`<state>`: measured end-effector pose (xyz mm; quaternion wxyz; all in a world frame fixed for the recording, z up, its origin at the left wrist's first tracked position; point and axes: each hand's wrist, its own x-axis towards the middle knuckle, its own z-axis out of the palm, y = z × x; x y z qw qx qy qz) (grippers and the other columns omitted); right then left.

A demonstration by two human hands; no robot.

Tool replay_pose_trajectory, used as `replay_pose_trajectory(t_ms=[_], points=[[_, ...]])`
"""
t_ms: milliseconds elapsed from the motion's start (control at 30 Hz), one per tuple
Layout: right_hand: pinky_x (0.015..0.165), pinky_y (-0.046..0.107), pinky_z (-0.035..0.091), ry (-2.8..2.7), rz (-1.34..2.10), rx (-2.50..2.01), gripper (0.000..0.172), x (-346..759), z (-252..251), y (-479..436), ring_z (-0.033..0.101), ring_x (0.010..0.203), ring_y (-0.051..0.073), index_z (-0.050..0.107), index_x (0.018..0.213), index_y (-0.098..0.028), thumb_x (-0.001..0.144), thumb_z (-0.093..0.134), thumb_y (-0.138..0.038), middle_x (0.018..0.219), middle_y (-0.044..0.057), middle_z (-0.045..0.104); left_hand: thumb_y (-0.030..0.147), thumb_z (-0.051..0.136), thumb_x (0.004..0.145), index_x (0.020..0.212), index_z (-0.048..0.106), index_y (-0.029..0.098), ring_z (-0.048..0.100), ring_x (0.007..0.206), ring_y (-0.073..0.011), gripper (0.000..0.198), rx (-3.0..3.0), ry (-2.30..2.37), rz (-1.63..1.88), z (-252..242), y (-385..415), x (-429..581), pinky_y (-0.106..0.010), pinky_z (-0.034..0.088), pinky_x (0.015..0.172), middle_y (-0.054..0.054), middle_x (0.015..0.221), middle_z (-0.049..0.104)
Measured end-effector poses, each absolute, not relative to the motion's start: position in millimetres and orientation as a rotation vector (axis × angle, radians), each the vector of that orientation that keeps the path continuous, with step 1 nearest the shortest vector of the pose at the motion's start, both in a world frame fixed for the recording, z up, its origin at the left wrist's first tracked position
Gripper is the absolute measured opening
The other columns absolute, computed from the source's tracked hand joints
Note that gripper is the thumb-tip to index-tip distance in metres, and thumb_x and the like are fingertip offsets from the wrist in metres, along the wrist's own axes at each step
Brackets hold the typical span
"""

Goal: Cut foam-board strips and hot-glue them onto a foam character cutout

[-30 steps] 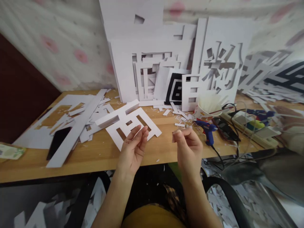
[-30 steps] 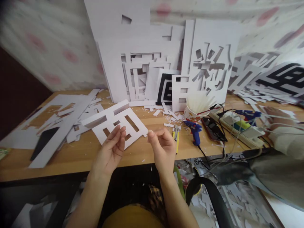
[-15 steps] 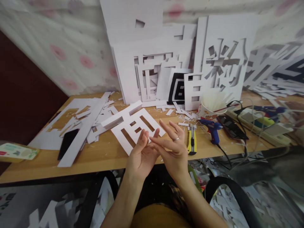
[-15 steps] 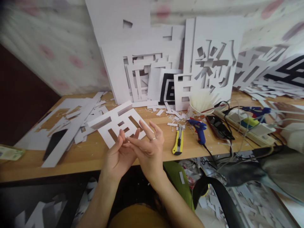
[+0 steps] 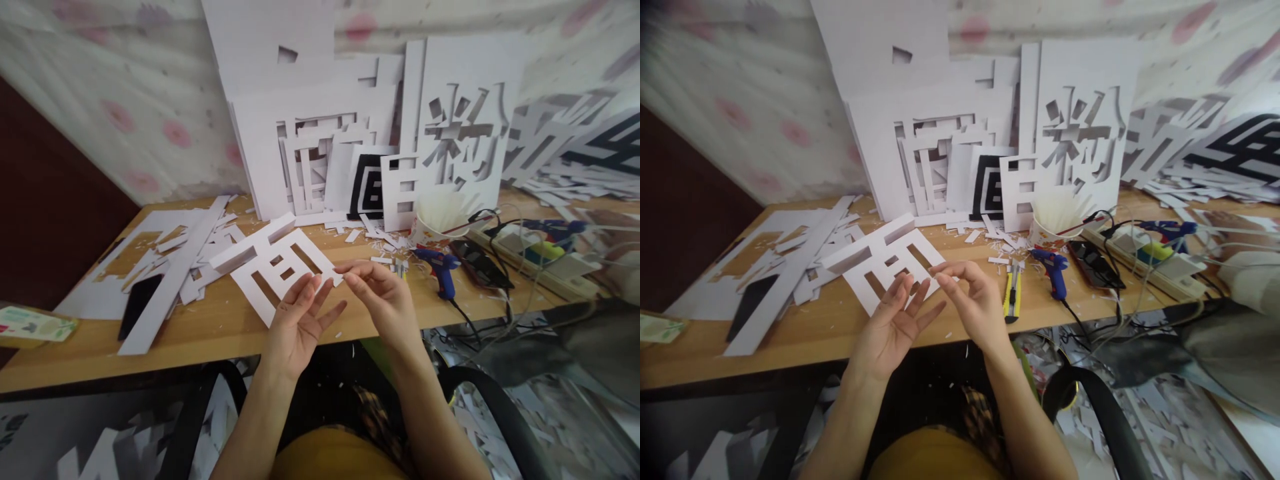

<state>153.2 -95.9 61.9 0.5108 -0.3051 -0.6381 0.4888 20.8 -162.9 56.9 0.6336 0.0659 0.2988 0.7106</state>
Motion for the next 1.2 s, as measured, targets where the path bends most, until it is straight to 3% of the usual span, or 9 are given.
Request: replay_pose_trajectory(t_ms=[133,233,333,433,633,767,933,1100,1200], points=[[0.086,0.033,0.052,-1.378,1.361,-0.697,0.011,155.2,61.8,-87.0,0.069,0.095,0.018,0.070,0.080,-0.025,0.084,0.073,-0.034,0.099,0.001,0.076,0.019,0.084,0.070,0.100,0.075,0.022,0.068,0.112,-0.0235,0.032,0.301,0.792,1.556,58.0,-167.7,16.2,-0.021,0.062,0.068,-0.004,0.118,0.073],[0.086,0.033,0.053,-1.325,1.282,-0.683,0.007,157.5,62.0,-77.5,0.070,0.095,0.018,0.072,0.077,-0.026,0.081,0.076,-0.030,0.095,0.000,0.077,0.018,0.081,0.073,0.106,0.074,0.022,0.066,0.116,-0.0257,0.034,0.428,0.931,1.548,56.3,-172.6,7.6,-0.017,0.060,0.060,-0.006,0.127,0.069],[0.087,0.034,0.053,-1.262,1.181,-0.718,0.007,166.3,63.0,-65.2,0.070,0.090,0.017,0.073,0.074,-0.026,0.077,0.079,-0.029,0.087,-0.001,0.076,0.019,0.079,0.074,0.109,0.074,0.023,0.064,0.119,-0.0266,0.035,0.486,1.005,1.583,50.6,-175.8,-6.4,-0.018,0.061,0.065,-0.007,0.130,0.067],[0.087,0.034,0.052,-1.189,1.135,-0.774,0.010,179.0,63.8,-53.7,0.070,0.086,0.017,0.073,0.072,-0.026,0.073,0.082,-0.031,0.083,-0.001,0.076,0.022,0.079,0.073,0.104,0.076,0.024,0.064,0.119,-0.0255,0.031,0.501,0.991,1.684,41.8,-175.4,-23.4,-0.025,0.060,0.085,-0.007,0.125,0.071],[0.079,0.031,0.052,-1.054,1.172,-0.848,0.021,194.6,58.8,-40.8,0.066,0.075,0.014,0.071,0.067,-0.024,0.062,0.087,-0.036,0.075,-0.002,0.073,0.021,0.081,0.067,0.097,0.078,0.024,0.061,0.124,-0.0227,0.030,0.541,1.204,1.900,36.6,-174.7,-44.2,-0.031,0.044,0.112,-0.004,0.114,0.075],[0.083,0.029,0.052,-1.004,1.207,-0.792,0.023,192.4,52.3,-36.5,0.068,0.083,0.013,0.068,0.068,-0.023,0.064,0.087,-0.035,0.083,-0.002,0.075,0.017,0.082,0.064,0.099,0.076,0.025,0.058,0.128,-0.0232,0.036,0.540,1.424,1.934,43.3,-179.4,-43.1,-0.029,0.045,0.112,0.000,0.120,0.072],[0.087,0.030,0.054,-1.004,1.138,-0.775,0.026,197.6,56.3,-31.1,0.072,0.084,0.014,0.063,0.075,-0.023,0.072,0.082,-0.042,0.079,-0.003,0.076,0.028,0.084,0.059,0.086,0.075,0.022,0.064,0.118,-0.0277,0.030,0.550,1.473,1.914,42.2,-179.2,-44.8,-0.040,0.051,0.107,-0.003,0.108,0.074],[0.080,0.033,0.056,-1.246,0.743,-1.006,0.023,242.6,70.4,-36.8,0.073,0.077,0.018,0.068,0.083,-0.022,0.081,0.074,-0.044,0.077,0.001,0.076,0.027,0.085,0.048,0.088,0.071,0.021,0.057,0.126,-0.0293,0.043,0.392,1.724,1.831,19.4,-170.1,-58.5,-0.045,0.034,0.118,-0.003,0.104,0.072],[0.074,0.032,0.054,-1.387,0.333,-1.293,0.024,286.5,74.9,-55.8,0.071,0.072,0.019,0.073,0.085,-0.021,0.080,0.073,-0.045,0.078,0.002,0.076,0.025,0.085,0.044,0.093,0.067,0.022,0.055,0.127,-0.0304,0.053,0.326,1.918,1.827,-0.8,-168.6,-68.8,-0.048,0.034,0.118,0.000,0.098,0.067]])
